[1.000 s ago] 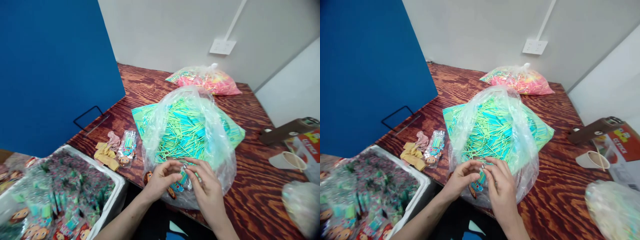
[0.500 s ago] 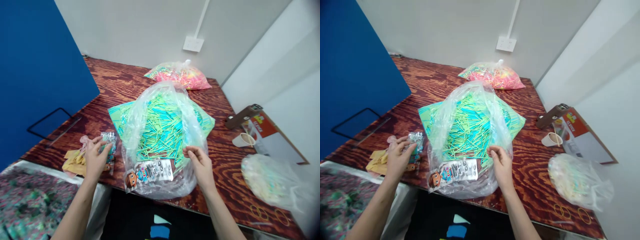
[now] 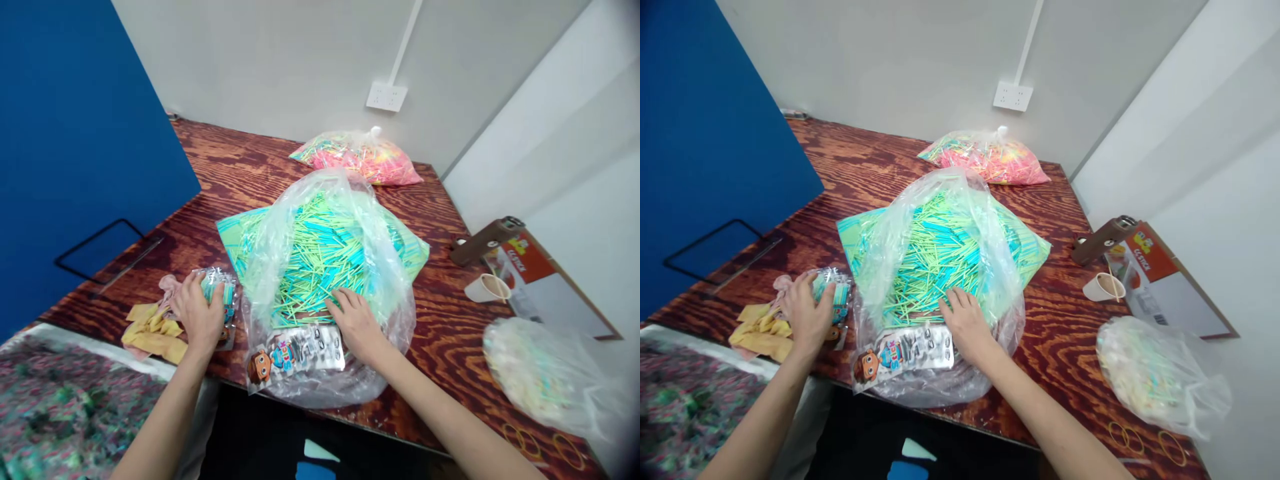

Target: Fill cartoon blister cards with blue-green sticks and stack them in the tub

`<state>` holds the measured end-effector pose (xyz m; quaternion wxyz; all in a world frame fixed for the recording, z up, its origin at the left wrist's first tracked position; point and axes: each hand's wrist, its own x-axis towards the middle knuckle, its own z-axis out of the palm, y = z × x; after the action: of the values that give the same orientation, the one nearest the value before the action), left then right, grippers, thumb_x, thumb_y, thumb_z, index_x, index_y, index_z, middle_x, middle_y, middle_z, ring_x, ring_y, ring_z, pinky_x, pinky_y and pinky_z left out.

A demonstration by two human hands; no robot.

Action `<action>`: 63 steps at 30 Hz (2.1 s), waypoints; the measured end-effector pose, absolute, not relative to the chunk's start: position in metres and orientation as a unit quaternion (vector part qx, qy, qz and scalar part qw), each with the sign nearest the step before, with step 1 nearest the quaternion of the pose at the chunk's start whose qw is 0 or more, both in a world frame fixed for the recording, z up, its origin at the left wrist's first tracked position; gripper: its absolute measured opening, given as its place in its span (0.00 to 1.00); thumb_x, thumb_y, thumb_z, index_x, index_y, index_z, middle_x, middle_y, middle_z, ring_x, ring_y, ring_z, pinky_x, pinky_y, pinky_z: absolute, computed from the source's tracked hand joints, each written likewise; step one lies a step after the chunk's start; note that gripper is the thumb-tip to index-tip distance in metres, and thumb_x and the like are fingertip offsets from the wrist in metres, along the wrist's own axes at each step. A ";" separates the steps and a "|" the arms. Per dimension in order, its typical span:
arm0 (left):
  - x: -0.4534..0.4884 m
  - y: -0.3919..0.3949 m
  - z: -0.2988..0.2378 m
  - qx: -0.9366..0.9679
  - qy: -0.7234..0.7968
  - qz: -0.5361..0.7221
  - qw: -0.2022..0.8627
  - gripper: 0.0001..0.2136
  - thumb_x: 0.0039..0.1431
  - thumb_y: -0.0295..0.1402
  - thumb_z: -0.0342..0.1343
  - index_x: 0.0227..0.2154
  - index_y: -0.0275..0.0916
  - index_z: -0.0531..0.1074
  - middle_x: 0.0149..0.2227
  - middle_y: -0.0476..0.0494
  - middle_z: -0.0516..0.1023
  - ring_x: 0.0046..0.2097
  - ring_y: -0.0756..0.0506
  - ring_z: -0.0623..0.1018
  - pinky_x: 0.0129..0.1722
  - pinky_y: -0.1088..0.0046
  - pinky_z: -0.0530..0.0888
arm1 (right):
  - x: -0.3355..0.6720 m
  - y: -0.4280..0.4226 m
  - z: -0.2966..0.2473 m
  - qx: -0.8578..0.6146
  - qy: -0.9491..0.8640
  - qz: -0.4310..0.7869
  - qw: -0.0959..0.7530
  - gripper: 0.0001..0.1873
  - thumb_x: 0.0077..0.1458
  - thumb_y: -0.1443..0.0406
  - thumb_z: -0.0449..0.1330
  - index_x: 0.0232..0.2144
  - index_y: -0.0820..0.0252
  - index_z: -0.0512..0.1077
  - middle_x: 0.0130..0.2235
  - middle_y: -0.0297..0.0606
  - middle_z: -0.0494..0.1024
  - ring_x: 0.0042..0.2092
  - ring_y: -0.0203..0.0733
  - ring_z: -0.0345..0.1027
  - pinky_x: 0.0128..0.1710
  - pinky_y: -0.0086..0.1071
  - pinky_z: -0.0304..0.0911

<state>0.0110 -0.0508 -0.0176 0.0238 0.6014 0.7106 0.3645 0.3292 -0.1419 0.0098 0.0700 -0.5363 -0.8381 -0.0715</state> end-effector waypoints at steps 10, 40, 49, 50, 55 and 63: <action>0.027 -0.072 0.007 0.609 0.658 0.437 0.065 0.18 0.62 0.42 0.51 0.53 0.41 0.68 0.60 0.37 0.66 0.63 0.38 0.64 0.63 0.57 0.58 | 0.316 -0.105 0.007 -0.439 -0.891 -0.112 0.031 0.15 0.58 0.74 0.55 0.47 0.67 0.71 0.50 0.52 0.72 0.55 0.54 0.60 0.58 0.49 0.54; 0.127 -0.115 0.039 0.744 0.452 0.337 0.359 0.10 0.62 0.35 0.53 0.44 0.45 0.75 0.55 0.40 0.72 0.58 0.39 0.70 0.57 0.57 0.66 | 0.375 -0.073 0.054 -0.549 -0.388 0.610 0.421 0.15 0.46 0.57 0.69 0.28 0.61 0.70 0.22 0.31 0.75 0.21 0.34 0.67 0.24 0.28 0.61; 0.175 -0.092 0.035 0.564 0.456 0.413 0.550 0.18 0.58 0.36 0.56 0.52 0.41 0.71 0.55 0.37 0.73 0.51 0.40 0.75 0.41 0.66 0.76 | 0.353 -0.115 0.034 -0.460 -0.327 0.726 0.393 0.15 0.44 0.59 0.70 0.31 0.62 0.72 0.25 0.30 0.75 0.24 0.33 0.67 0.24 0.27 0.61; 0.182 -0.089 0.034 0.551 0.457 0.422 0.556 0.21 0.56 0.35 0.58 0.53 0.41 0.70 0.55 0.37 0.73 0.51 0.41 0.75 0.40 0.67 0.76 | 0.350 -0.118 0.033 -0.457 -0.336 0.726 0.389 0.15 0.45 0.59 0.69 0.31 0.61 0.71 0.25 0.30 0.75 0.24 0.33 0.67 0.24 0.27 0.61; 0.199 -0.064 0.034 0.582 0.449 0.383 0.559 0.11 0.53 0.31 0.57 0.39 0.37 0.79 0.30 0.46 0.80 0.35 0.45 0.79 0.40 0.67 0.76 | 0.344 -0.125 0.025 -0.461 -0.394 0.715 0.347 0.12 0.44 0.60 0.67 0.29 0.60 0.70 0.23 0.29 0.74 0.22 0.33 0.65 0.23 0.27 0.60; 0.175 -0.079 0.036 0.655 0.430 0.462 0.416 0.18 0.65 0.36 0.51 0.56 0.41 0.70 0.58 0.39 0.72 0.60 0.41 0.71 0.60 0.60 0.67 | 0.334 -0.153 0.004 -0.579 -0.453 0.453 0.504 0.09 0.56 0.58 0.58 0.35 0.57 0.69 0.33 0.34 0.76 0.37 0.42 0.71 0.41 0.35 0.66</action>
<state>0.1748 -0.0790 0.0357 0.4160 0.6547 0.4299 0.4621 0.3343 -0.1530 0.0041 0.5042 -0.5794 -0.4531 0.4526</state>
